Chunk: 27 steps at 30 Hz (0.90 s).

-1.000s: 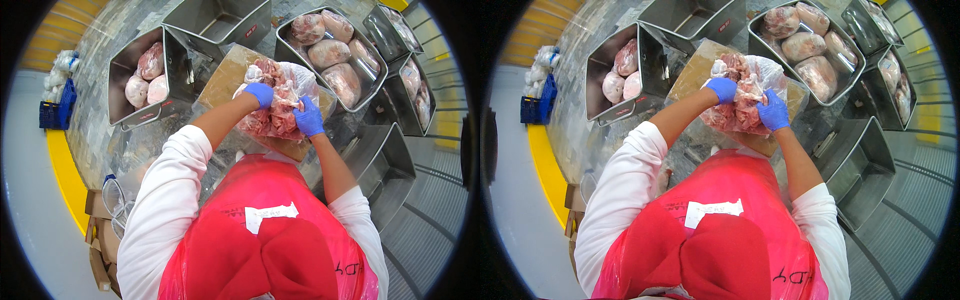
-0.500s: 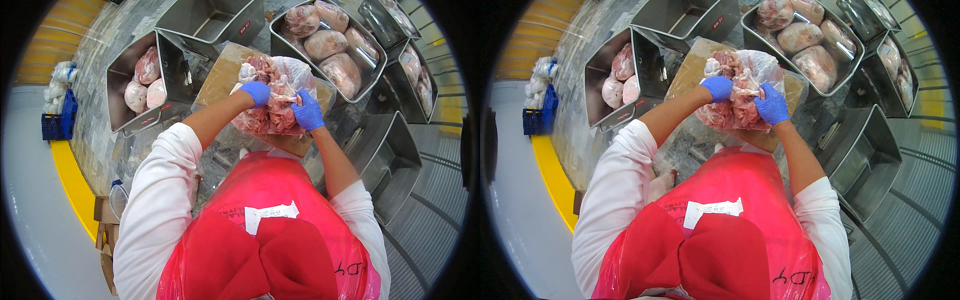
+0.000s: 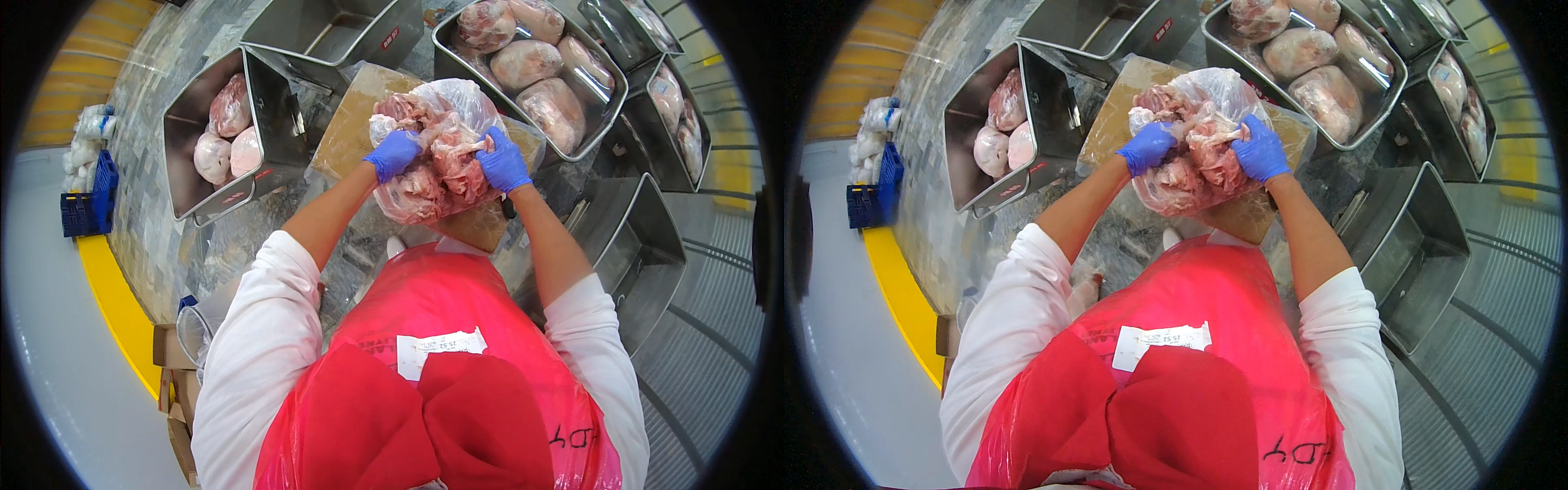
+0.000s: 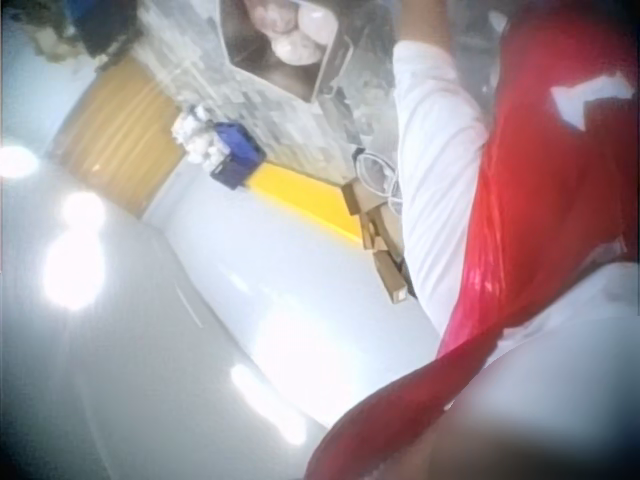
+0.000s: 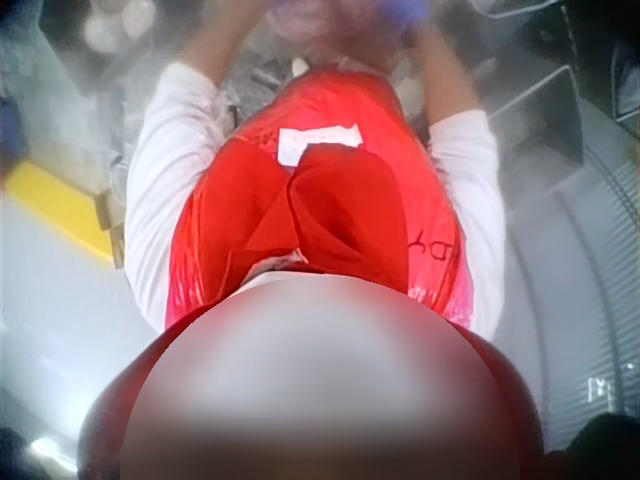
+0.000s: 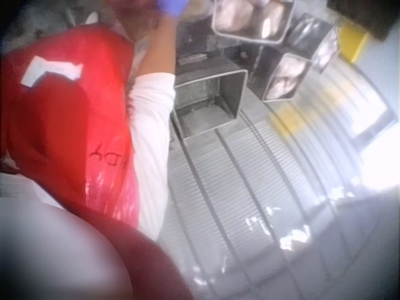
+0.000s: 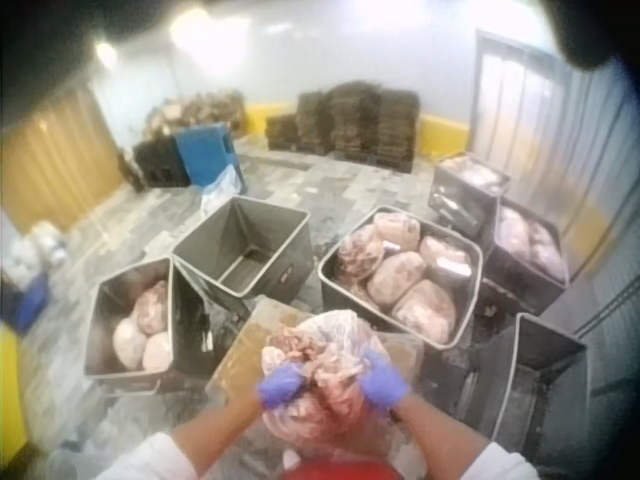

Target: The person removes a large piece of raw meat from a plastic bag, places it on a cutting board, and uses a knife to trim and cut the meat into smaller pieces. The cut pieces are placed into metal trays.

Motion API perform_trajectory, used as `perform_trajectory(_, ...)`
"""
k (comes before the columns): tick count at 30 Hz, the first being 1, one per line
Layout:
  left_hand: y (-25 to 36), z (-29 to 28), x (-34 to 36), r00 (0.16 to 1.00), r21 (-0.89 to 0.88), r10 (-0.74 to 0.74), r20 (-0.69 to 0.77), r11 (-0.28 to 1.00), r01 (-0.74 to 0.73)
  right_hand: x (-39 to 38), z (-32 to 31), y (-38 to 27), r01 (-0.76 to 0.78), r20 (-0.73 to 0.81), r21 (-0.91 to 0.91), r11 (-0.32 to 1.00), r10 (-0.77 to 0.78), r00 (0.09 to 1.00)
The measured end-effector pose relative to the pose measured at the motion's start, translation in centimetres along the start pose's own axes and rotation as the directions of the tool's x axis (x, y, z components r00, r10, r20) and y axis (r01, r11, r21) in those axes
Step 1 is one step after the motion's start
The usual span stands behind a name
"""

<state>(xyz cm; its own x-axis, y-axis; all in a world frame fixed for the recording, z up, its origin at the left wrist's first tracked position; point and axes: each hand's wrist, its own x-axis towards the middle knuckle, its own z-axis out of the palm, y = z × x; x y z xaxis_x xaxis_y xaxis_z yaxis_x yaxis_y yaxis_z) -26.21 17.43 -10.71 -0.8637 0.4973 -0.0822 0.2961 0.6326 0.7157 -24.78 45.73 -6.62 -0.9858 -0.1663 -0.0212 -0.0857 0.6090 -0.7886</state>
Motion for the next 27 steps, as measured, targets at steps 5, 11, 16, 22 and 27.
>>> perform_trajectory(5,1.1,-1.3,-2.3,0.984,-0.21,-0.116,-0.138,0.974,0.085,0.8,0.3,0.2,-0.048,0.004,-0.056,0.997,0.048,0.999)
perform_trajectory(11,1.7,-4.7,-5.3,0.88,-0.375,-0.474,0.038,0.809,0.452,0.9,0.0,0.3,-0.077,0.055,-0.051,0.996,0.079,0.995)
perform_trajectory(16,6.3,-8.5,-8.1,0.874,-0.446,-0.485,-0.031,0.789,0.422,0.8,0.2,1.0,-0.081,0.033,-0.073,0.994,0.084,0.996)
perform_trajectory(22,0.9,-7.7,-13.4,0.878,-0.466,-0.212,-0.43,0.885,-0.015,0.6,0.3,0.9,-0.055,0.058,0.002,0.998,0.055,0.997)
perform_trajectory(27,6.9,-9.4,-15.3,0.74,-0.79,-0.639,-0.211,0.557,0.255,0.7,-0.3,2.4,-0.051,0.111,0.135,0.99,0.036,0.993)
